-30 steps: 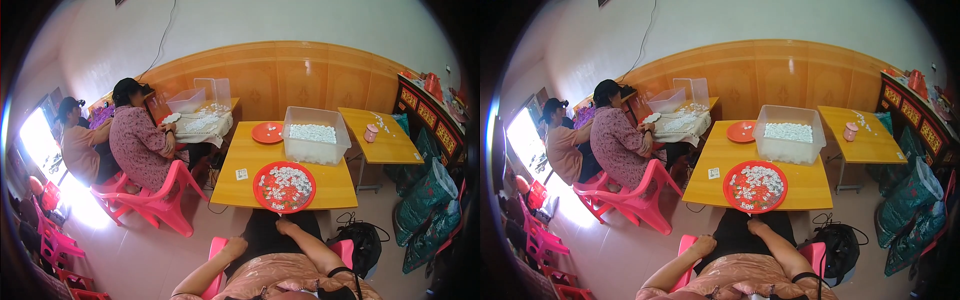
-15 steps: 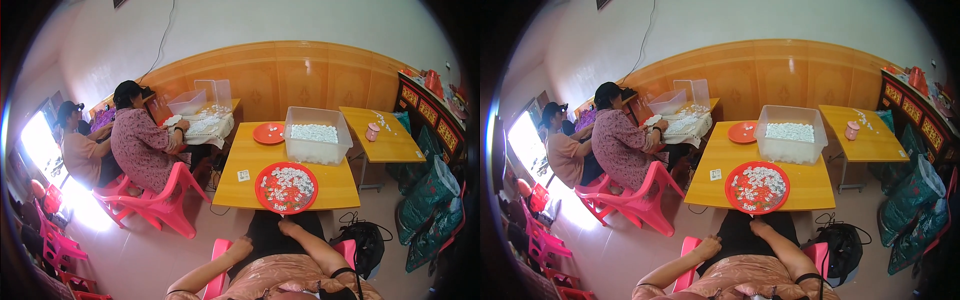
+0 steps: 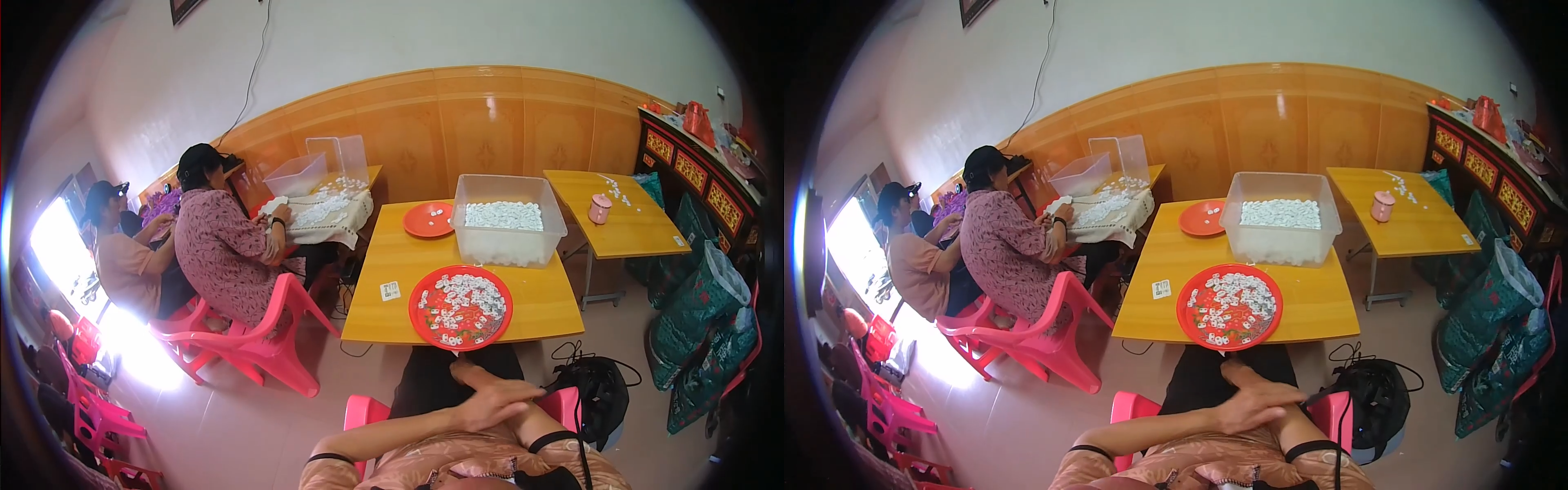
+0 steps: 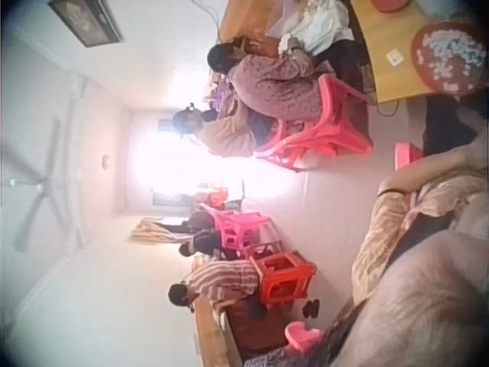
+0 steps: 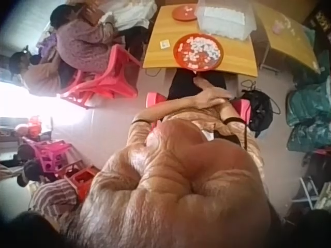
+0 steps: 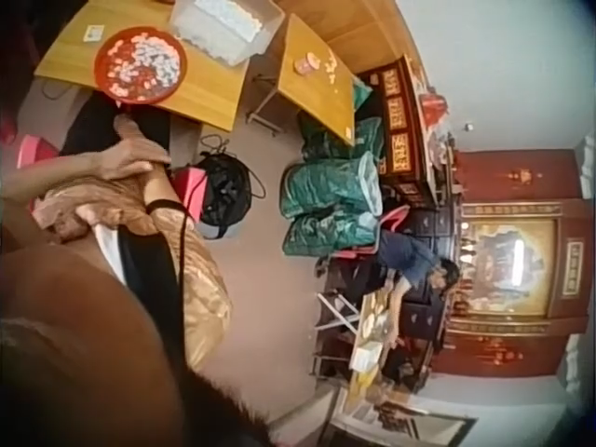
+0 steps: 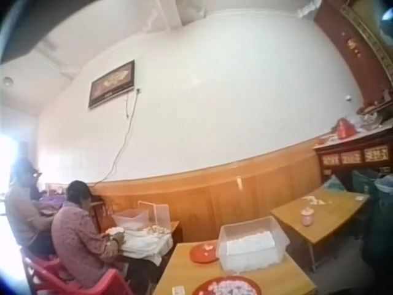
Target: Inspecting and sorting small white plastic cubes with black markings on a red tray.
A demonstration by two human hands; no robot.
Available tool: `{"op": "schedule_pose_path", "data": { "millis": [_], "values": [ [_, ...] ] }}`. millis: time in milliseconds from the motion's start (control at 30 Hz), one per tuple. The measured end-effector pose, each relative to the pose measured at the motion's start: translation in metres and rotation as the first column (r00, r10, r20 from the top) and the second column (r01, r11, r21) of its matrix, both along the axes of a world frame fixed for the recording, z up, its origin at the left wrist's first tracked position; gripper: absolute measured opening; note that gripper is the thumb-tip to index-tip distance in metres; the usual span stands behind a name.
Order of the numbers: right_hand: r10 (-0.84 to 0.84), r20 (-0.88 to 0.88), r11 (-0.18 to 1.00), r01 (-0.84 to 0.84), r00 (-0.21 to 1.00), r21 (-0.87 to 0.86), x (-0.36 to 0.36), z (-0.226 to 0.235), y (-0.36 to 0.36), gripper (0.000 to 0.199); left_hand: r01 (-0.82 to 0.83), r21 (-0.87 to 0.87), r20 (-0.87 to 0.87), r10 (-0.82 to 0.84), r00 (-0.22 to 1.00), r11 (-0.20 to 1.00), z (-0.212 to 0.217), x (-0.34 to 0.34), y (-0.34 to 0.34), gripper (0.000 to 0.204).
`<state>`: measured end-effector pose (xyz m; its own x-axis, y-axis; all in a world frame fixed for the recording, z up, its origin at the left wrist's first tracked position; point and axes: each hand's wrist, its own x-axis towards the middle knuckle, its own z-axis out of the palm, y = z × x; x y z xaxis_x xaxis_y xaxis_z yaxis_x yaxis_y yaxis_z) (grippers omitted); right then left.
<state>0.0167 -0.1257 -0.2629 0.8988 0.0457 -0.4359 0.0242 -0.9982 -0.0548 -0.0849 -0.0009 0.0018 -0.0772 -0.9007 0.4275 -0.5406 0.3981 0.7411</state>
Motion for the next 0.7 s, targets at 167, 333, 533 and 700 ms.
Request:
{"op": "schedule_pose_path", "data": {
  "millis": [167,333,533,700],
  "values": [
    [-0.058,-0.012,0.996,0.057,0.998,-0.075,0.004,-0.003,-0.004,0.032,0.197,0.063,0.063,-0.201,0.978,0.978,-0.017,-0.020,-0.046,0.040],
    [0.155,0.029,0.988,-0.155,0.988,0.010,-0.004,0.006,-0.005,0.027,0.210,0.033,0.059,-0.211,0.976,0.977,-0.028,-0.022,-0.060,0.034],
    [0.048,0.175,0.998,-0.054,0.983,0.026,-0.001,-0.005,-0.013,0.027,0.204,0.106,0.028,-0.207,0.978,0.973,-0.055,-0.016,-0.083,0.040],
    [-0.021,0.343,0.997,-0.005,0.939,0.075,-0.008,-0.052,-0.021,0.021,0.154,0.174,-0.040,-0.149,0.988,0.973,-0.105,0.006,-0.091,0.046]
  ]
}}
